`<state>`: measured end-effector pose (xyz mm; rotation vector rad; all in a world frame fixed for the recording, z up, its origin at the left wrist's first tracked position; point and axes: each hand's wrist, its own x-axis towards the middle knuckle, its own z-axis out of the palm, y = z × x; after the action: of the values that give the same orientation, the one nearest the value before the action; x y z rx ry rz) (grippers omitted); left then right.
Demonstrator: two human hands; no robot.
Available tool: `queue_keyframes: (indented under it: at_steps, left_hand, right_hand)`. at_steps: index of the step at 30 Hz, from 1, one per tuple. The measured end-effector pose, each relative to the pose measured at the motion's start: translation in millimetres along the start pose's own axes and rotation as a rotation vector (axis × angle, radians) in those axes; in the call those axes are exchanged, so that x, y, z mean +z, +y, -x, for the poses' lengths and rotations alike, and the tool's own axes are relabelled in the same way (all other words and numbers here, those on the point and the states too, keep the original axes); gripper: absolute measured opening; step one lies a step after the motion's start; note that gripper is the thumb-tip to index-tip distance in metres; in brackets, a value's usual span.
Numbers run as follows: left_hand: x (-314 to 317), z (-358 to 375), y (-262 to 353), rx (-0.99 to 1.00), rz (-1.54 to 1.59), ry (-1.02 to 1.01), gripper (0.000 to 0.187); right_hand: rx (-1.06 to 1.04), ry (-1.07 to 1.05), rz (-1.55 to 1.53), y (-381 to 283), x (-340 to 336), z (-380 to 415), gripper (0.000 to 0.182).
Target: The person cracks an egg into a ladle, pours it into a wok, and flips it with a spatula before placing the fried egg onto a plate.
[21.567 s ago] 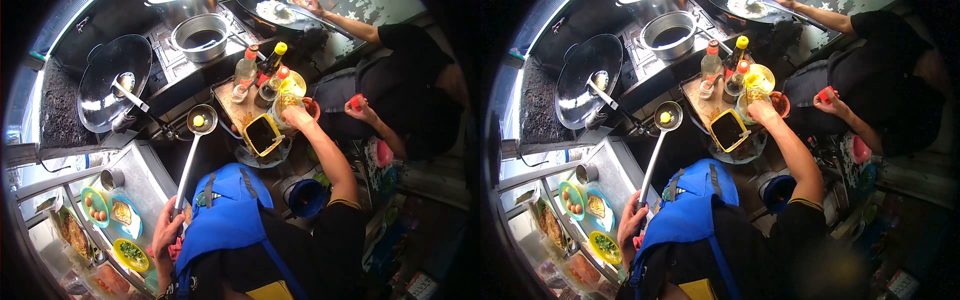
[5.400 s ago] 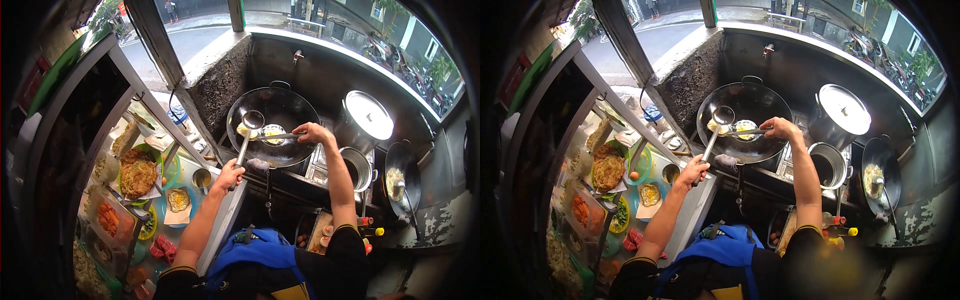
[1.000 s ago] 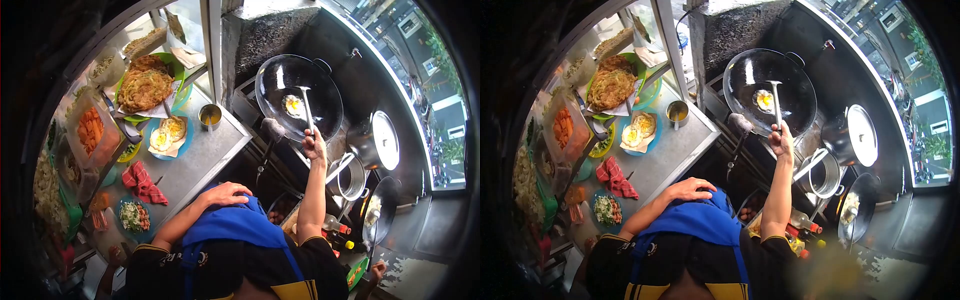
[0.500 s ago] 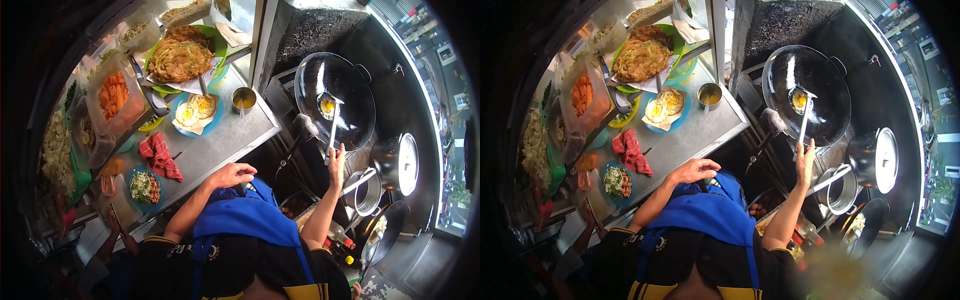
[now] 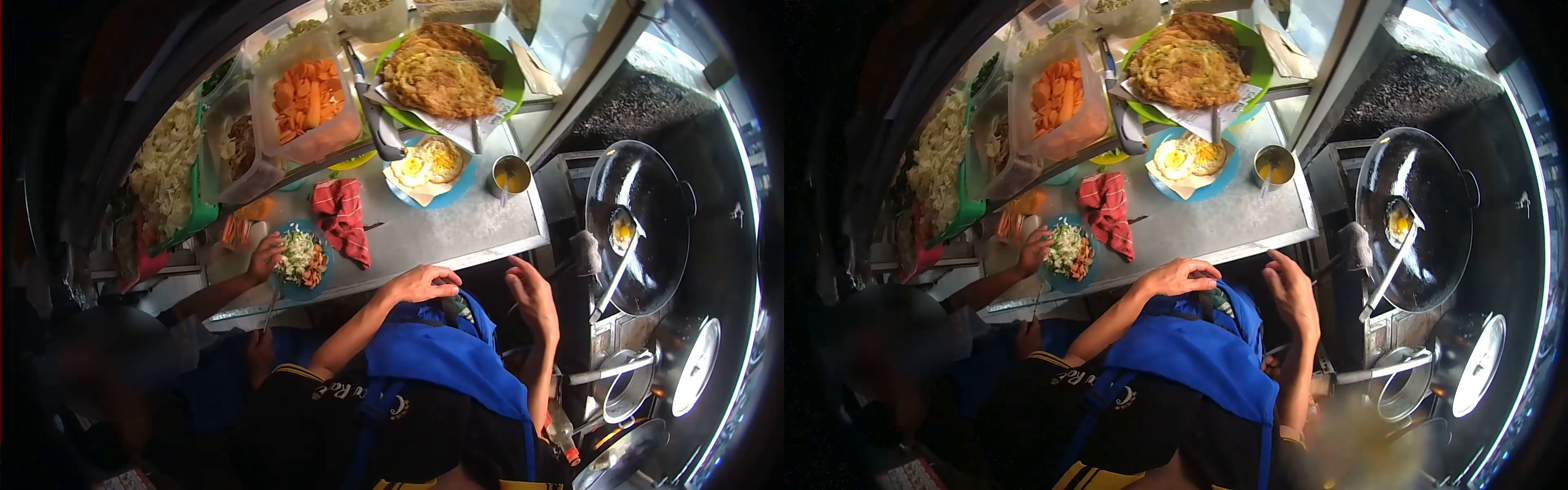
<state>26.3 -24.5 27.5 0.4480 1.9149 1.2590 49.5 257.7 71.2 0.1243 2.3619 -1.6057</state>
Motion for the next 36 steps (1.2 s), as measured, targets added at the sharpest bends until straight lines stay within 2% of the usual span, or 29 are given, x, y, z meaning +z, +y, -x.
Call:
queue_keyframes:
  at_steps: [3,7,9,10,12,13,15,16,17,20,23,25,27,29,30,31,32,33,34,35,36]
  left_hand:
    - [-3.2,13.6,-9.3,-0.042,-0.022,0.053,0.043]
    - [-6.2,29.8,-19.3,-0.078,-0.017,0.120,0.043]
    - [-6.9,36.9,-23.4,-0.158,-0.007,0.128,0.041]
    - [-3.8,40.2,-33.1,-0.142,0.002,0.161,0.040]
    - [-3.1,47.8,-39.6,-0.127,0.040,0.205,0.037]
    - [-2.9,51.2,-42.9,-0.138,0.041,0.218,0.037]
    - [-0.1,59.5,-52.4,-0.030,0.036,0.289,0.036]
    - [1.8,64.0,-55.9,-0.042,0.133,0.298,0.036]
    - [2.6,69.9,-58.9,-0.054,0.135,0.309,0.036]
    - [4.2,83.9,-66.4,-0.025,0.175,0.367,0.035]
    - [7.9,98.2,-73.3,-0.029,0.120,0.484,0.030]
    - [10.6,101.1,-73.9,-0.028,0.133,0.505,0.028]
    - [11.4,102.3,-75.1,0.001,0.108,0.554,0.026]
    - [11.2,103.6,-75.4,-0.015,0.102,0.552,0.025]
    - [9.2,100.4,-71.6,-0.020,0.094,0.544,0.025]
    - [8.2,98.3,-67.3,-0.025,0.066,0.539,0.025]
    - [8.4,95.2,-72.4,-0.051,0.117,0.498,0.024]
    - [8.8,92.4,-78.0,-0.077,0.164,0.446,0.024]
    - [6.6,91.0,-74.3,-0.091,0.131,0.428,0.023]
    - [2.6,89.1,-67.3,-0.099,0.099,0.406,0.022]
    - [1.9,85.8,-66.8,-0.074,0.100,0.417,0.023]
  right_hand:
    - [-0.015,-0.118,0.100,-12.7,28.6,-20.7,0.037]
    - [-0.057,-0.389,0.259,-14.2,73.0,-57.8,0.038]
    - [-0.267,-0.459,0.303,-8.2,105.5,-83.0,0.041]
    - [-0.276,-0.469,0.300,-7.4,124.5,-96.5,0.041]
    - [-0.539,-0.442,0.506,-16.6,167.0,-121.7,0.047]
    - [-0.602,-0.449,0.545,-22.9,189.3,-135.8,0.050]
    - [-0.699,-0.450,0.610,-42.1,231.1,-159.0,0.055]
    - [-0.734,-0.444,0.637,-53.2,249.7,-168.5,0.056]
    - [-0.709,-0.498,0.719,-70.3,261.1,-175.0,0.055]
    - [-0.784,-0.435,0.799,-69.1,305.1,-197.9,0.058]
    - [-0.775,-0.448,0.863,-49.1,338.2,-223.4,0.047]
    - [-0.880,-0.458,0.910,-26.0,357.9,-239.2,0.036]
    - [-0.894,-0.445,0.948,-26.7,363.5,-242.4,0.032]
    - [-0.909,-0.520,0.945,-25.9,366.1,-248.9,0.030]
    - [-0.900,-0.616,0.999,-50.1,349.4,-242.0,0.027]
    - [-1.075,-0.573,0.928,-43.2,349.8,-246.1,0.023]
    - [-1.011,-0.614,0.942,-59.4,339.4,-240.0,0.021]
    - [-1.054,-0.514,0.768,-45.1,346.6,-242.1,0.020]
    - [-1.092,-0.467,0.776,-40.4,350.6,-240.1,0.018]
    - [-0.919,-0.579,0.805,-42.8,351.5,-239.4,0.017]
    - [-0.829,-0.584,0.661,-25.3,370.4,-243.0,0.019]
